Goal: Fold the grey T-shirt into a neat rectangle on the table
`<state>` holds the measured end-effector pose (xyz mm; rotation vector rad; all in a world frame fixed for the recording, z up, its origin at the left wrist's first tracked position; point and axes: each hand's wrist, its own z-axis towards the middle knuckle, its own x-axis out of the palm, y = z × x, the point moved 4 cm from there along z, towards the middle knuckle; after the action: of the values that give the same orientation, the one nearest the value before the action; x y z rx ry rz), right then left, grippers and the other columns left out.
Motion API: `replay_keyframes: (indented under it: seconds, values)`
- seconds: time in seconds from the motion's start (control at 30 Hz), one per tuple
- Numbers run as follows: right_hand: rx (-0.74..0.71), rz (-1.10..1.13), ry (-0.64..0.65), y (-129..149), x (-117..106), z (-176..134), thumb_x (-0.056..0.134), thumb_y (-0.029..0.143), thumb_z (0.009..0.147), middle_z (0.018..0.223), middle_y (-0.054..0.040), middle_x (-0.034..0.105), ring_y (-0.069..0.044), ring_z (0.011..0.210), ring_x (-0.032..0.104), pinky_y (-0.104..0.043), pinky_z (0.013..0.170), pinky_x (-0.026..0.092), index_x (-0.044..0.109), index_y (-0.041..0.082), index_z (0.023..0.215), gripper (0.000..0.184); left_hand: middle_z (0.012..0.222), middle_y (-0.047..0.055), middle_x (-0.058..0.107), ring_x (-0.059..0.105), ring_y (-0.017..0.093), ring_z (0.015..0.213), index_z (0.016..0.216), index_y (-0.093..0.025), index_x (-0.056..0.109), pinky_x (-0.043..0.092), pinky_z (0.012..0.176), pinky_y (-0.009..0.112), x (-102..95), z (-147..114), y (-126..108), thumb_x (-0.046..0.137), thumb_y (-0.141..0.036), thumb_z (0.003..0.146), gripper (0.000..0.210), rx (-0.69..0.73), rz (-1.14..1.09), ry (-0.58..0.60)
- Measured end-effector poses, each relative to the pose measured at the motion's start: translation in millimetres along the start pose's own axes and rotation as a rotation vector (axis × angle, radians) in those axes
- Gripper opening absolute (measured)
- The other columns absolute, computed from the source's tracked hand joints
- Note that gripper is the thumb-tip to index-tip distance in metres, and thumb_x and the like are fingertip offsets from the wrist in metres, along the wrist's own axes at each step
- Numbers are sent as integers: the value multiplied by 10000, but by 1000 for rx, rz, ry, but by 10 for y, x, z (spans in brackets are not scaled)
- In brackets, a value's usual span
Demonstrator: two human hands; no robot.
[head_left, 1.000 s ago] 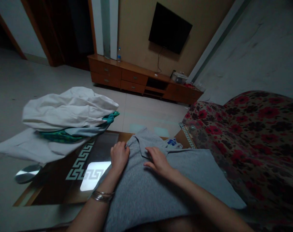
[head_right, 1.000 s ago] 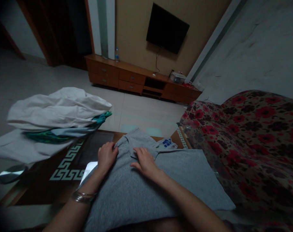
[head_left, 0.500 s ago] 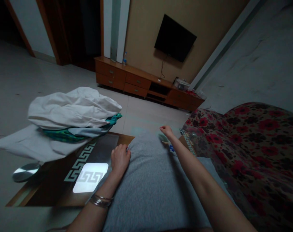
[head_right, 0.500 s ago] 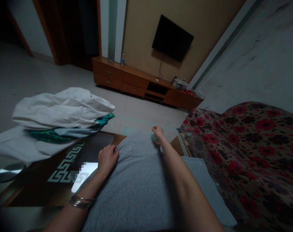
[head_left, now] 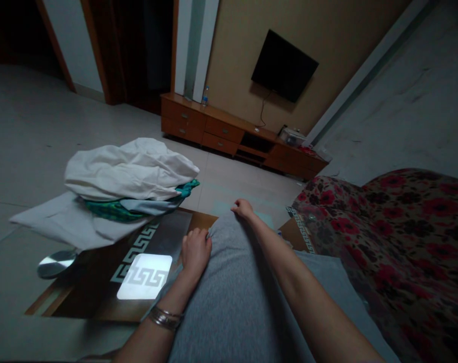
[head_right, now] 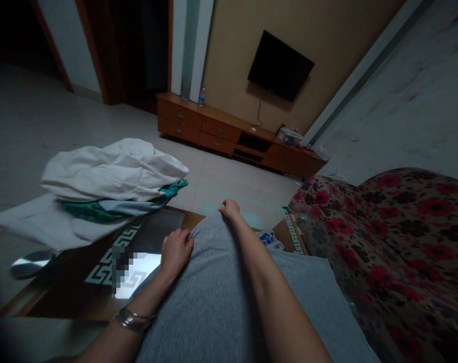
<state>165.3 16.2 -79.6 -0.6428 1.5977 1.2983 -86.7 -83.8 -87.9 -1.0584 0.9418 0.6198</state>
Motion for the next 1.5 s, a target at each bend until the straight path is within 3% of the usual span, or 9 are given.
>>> replay_keyframes:
  seconds: [0.1,0.23,0.33,0.43,0.53,0.7,0.87,1.2,1.5]
  values:
    - [-12,15,-69,22,-164,-129,651,212,718,945,-45,672,-160,927,582,-267,860,435,636,174,827,116,964,86,616,543,245,962,942,-176,633,365,826,364,-22,-7,10,475,-253,891,184,-11,-21,1]
    - [-134,233,-242,-40,-791,-776,582,322,775,885,-40,646,-155,818,578,-262,770,453,621,166,888,196,985,84,617,536,241,984,925,-179,635,363,827,351,-71,-24,12,536,-263,866,143,-19,-71,18]
    - [-252,362,-230,-85,-1326,-1405,628,387,778,895,-41,662,-164,784,592,-268,722,463,651,183,1021,318,984,85,615,531,245,983,923,-181,647,359,830,357,-87,-36,5,549,-287,864,155,-18,-87,35]
    - [-292,322,-166,-51,-1602,-1644,620,381,806,963,-51,690,-184,872,618,-285,777,470,697,213,992,263,984,84,612,528,244,990,930,-196,659,356,833,356,-72,-39,0,524,-288,876,172,-13,-85,49]
    - [-284,294,-107,1,-1456,-1291,599,351,800,960,-61,698,-192,887,620,-296,801,465,710,193,957,248,976,90,606,536,243,991,913,-186,653,363,828,349,-61,-26,4,487,-241,876,179,-20,-66,47]
    - [-126,226,186,-35,-701,-373,604,255,717,833,-58,690,-154,749,584,-258,716,445,715,134,893,241,955,97,595,557,234,956,853,-159,625,385,828,342,-89,-8,45,499,-213,830,139,-73,-78,74]
    - [-143,224,388,-49,-322,-105,670,314,669,674,-5,648,-121,647,541,-229,655,427,722,147,811,225,963,86,576,542,225,949,820,-175,629,395,805,318,-122,-41,120,567,-211,780,82,-48,-103,146]
    - [-67,157,344,-121,-60,76,782,293,555,647,25,579,-97,610,469,-205,583,361,646,167,725,251,961,86,594,544,238,961,829,-180,658,405,802,323,-150,-62,188,676,-344,789,169,-53,-154,228]
    - [-9,355,137,-288,-442,-23,644,370,660,761,15,540,-108,656,476,-216,583,366,577,155,968,382,916,59,621,576,194,883,833,-174,624,388,736,280,-148,-34,242,637,-264,813,92,-34,-242,194]
